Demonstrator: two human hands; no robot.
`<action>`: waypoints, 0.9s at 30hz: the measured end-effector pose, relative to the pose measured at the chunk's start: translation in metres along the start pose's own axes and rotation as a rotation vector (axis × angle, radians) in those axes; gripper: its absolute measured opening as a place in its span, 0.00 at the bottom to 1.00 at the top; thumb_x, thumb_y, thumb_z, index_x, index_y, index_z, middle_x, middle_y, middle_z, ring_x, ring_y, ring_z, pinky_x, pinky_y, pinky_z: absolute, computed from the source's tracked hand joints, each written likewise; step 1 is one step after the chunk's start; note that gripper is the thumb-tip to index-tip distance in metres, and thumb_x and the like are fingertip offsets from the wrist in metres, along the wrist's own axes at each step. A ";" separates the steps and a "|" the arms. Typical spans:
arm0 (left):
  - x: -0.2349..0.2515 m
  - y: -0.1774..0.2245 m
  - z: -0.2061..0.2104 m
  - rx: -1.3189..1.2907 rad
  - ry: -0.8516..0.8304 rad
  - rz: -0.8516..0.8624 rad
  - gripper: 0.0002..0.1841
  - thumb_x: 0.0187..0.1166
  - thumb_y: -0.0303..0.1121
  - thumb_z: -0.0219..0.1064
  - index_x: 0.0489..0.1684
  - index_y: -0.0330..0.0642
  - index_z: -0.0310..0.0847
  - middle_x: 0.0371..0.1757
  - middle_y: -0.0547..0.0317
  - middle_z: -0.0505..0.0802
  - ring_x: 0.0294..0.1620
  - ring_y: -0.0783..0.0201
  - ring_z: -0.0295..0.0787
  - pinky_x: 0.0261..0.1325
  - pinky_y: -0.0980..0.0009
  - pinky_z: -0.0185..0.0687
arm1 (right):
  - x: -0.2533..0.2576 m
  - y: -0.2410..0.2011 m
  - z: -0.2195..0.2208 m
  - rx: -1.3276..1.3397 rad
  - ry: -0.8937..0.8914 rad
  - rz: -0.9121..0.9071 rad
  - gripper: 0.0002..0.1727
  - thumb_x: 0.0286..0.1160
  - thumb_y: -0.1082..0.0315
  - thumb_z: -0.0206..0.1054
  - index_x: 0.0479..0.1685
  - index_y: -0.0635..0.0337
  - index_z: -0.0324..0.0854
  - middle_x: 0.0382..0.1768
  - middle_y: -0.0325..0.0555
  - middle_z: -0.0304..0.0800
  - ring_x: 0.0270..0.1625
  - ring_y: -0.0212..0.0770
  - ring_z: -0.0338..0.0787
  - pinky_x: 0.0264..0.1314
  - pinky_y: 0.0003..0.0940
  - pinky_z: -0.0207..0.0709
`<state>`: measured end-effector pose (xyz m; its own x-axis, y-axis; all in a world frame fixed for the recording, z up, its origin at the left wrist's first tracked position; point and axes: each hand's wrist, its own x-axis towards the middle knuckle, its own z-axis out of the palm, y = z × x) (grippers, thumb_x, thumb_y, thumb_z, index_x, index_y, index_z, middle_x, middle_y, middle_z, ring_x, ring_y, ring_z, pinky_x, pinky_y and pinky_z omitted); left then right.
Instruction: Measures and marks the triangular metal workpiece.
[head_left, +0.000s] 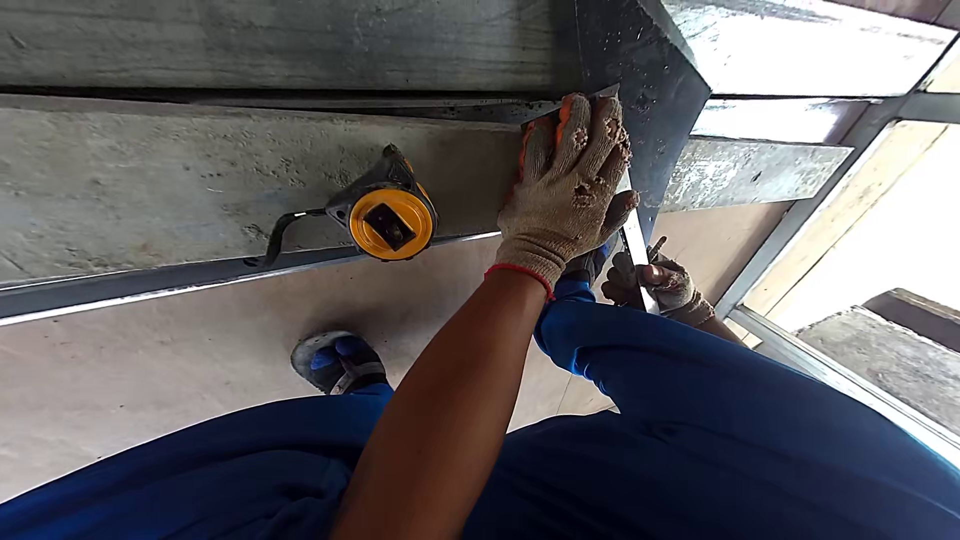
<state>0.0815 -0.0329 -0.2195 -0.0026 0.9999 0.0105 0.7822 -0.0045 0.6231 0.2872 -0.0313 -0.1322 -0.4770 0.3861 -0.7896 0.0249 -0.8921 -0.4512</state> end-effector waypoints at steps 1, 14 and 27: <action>0.000 0.000 -0.001 0.005 -0.019 -0.002 0.33 0.83 0.66 0.45 0.74 0.58 0.82 0.87 0.55 0.76 0.90 0.41 0.61 0.86 0.37 0.46 | 0.000 0.000 0.000 -0.007 0.001 -0.002 0.17 0.60 0.46 0.83 0.36 0.44 0.85 0.24 0.26 0.87 0.27 0.23 0.87 0.33 0.21 0.83; 0.000 0.001 -0.001 0.013 0.017 -0.002 0.33 0.81 0.66 0.49 0.74 0.57 0.83 0.86 0.55 0.78 0.89 0.41 0.63 0.85 0.33 0.47 | -0.008 0.018 -0.032 -0.103 -0.036 0.029 0.20 0.62 0.48 0.84 0.43 0.46 0.82 0.26 0.31 0.85 0.25 0.27 0.84 0.27 0.23 0.80; 0.000 0.001 0.001 0.037 0.035 -0.004 0.32 0.80 0.65 0.51 0.72 0.57 0.83 0.85 0.55 0.79 0.89 0.40 0.63 0.84 0.32 0.47 | -0.008 0.030 -0.044 -0.093 -0.009 -0.043 0.23 0.63 0.56 0.84 0.53 0.51 0.80 0.33 0.35 0.87 0.28 0.30 0.85 0.30 0.26 0.81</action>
<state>0.0826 -0.0333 -0.2198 -0.0274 0.9990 0.0358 0.8047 0.0008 0.5937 0.3306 -0.0511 -0.1580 -0.4869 0.4215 -0.7650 0.0853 -0.8488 -0.5219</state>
